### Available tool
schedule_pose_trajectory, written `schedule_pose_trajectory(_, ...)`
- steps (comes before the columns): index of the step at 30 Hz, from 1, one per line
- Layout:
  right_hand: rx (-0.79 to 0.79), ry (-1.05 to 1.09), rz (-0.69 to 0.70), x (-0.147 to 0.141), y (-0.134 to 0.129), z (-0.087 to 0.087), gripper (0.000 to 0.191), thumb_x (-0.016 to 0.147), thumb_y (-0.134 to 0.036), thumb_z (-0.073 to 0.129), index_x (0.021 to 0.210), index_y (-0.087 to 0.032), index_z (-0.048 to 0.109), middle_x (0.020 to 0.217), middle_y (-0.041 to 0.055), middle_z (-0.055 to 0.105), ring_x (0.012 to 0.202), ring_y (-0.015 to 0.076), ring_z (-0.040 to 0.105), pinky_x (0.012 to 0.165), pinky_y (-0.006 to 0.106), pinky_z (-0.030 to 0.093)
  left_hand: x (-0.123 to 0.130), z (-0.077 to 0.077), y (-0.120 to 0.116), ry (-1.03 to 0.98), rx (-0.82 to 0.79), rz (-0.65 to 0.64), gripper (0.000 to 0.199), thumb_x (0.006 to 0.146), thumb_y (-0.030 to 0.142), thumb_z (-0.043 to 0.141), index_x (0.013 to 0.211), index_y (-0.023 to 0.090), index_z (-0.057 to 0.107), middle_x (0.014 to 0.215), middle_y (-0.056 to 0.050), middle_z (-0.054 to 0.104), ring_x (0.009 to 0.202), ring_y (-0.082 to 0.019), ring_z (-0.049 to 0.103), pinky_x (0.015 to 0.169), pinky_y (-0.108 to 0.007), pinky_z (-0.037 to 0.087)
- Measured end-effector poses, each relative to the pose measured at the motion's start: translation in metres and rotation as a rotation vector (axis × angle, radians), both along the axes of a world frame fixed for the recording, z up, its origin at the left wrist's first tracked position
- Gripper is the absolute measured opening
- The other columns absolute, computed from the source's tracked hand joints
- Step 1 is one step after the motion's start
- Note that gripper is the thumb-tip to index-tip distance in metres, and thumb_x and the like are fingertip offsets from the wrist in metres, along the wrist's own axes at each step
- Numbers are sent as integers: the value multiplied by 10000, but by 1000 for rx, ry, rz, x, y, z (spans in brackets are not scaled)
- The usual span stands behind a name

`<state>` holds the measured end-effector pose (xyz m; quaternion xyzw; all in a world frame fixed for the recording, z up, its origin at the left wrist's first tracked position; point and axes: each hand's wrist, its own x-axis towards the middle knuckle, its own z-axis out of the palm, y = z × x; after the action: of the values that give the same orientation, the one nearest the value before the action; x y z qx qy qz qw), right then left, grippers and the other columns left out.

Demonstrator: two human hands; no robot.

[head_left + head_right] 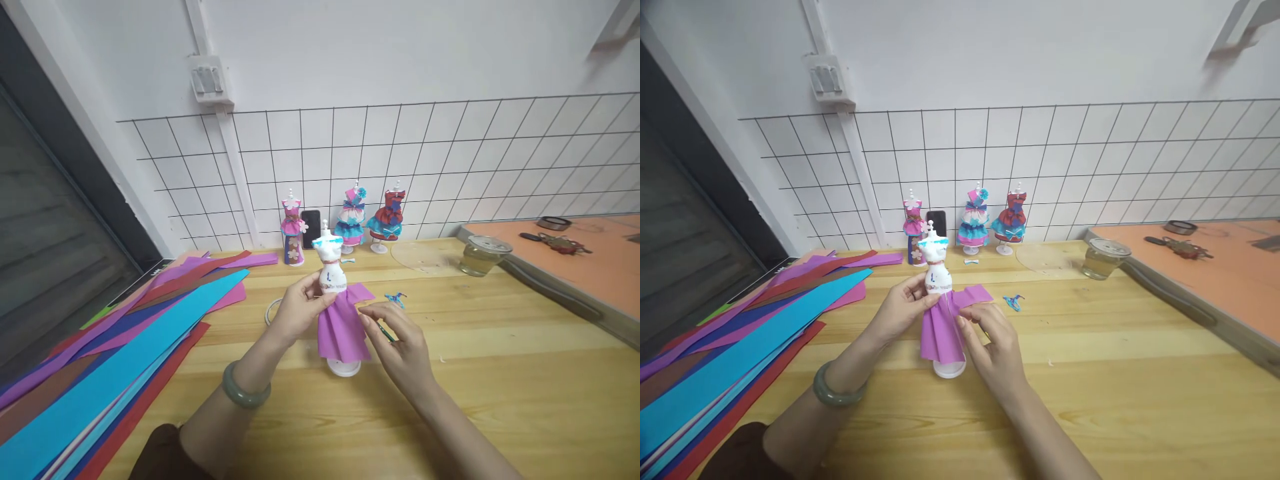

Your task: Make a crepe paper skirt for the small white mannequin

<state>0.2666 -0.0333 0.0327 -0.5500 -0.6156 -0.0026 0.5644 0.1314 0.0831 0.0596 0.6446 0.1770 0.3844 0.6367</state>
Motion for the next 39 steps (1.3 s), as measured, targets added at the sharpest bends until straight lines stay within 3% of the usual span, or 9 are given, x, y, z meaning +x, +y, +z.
schedule_pose_trajectory(10, -40, -59, -37, -7, 4, -9, 158, 833, -213, 510, 950, -187, 612, 749, 55, 615, 665, 164, 541, 637, 314, 447, 10, -7, -13, 32, 64, 38, 419, 717, 214, 624, 1128, 175, 549, 1088, -81, 620, 1000, -203, 569, 871, -315, 442)
schedule_pose_trajectory(18, -103, -49, -61, -8, 6, -13, 158, 846, -235, 483, 922, -181, 611, 742, 56, 616, 637, 158, 535, 611, 300, 438, 5, 1, -13, 104, 96, -14, 451, 703, 159, 615, 1147, 178, 536, 1079, -81, 618, 1004, -204, 564, 849, -304, 453)
schedule_pose_trajectory(27, -164, -36, -53, -8, 6, -14, 138, 847, -236, 480, 890, -184, 601, 691, 34, 588, 629, 158, 530, 610, 283, 428, 5, -1, -14, 144, 86, -4, 482, 692, 134, 619, 1159, 184, 505, 1004, -75, 620, 907, -167, 579, 767, -272, 461)
schedule_pose_trajectory(34, -162, -61, -39, -9, 6, -15, 124, 852, -230, 473, 843, -192, 591, 687, 30, 585, 650, 161, 536, 608, 277, 424, 7, -1, -15, 110, 50, -13, 460, 676, 156, 656, 1108, 178, 500, 1051, -83, 613, 960, -173, 574, 820, -278, 447)
schedule_pose_trajectory(39, -135, -123, -27, -10, 6, -16, 128, 851, -237, 484, 931, -196, 574, 733, 39, 613, 666, 165, 551, 628, 295, 422, 6, 1, -14, 104, 72, -11, 390, 714, 249, 639, 1079, 164, 529, 1044, -89, 616, 962, -181, 571, 839, -291, 437)
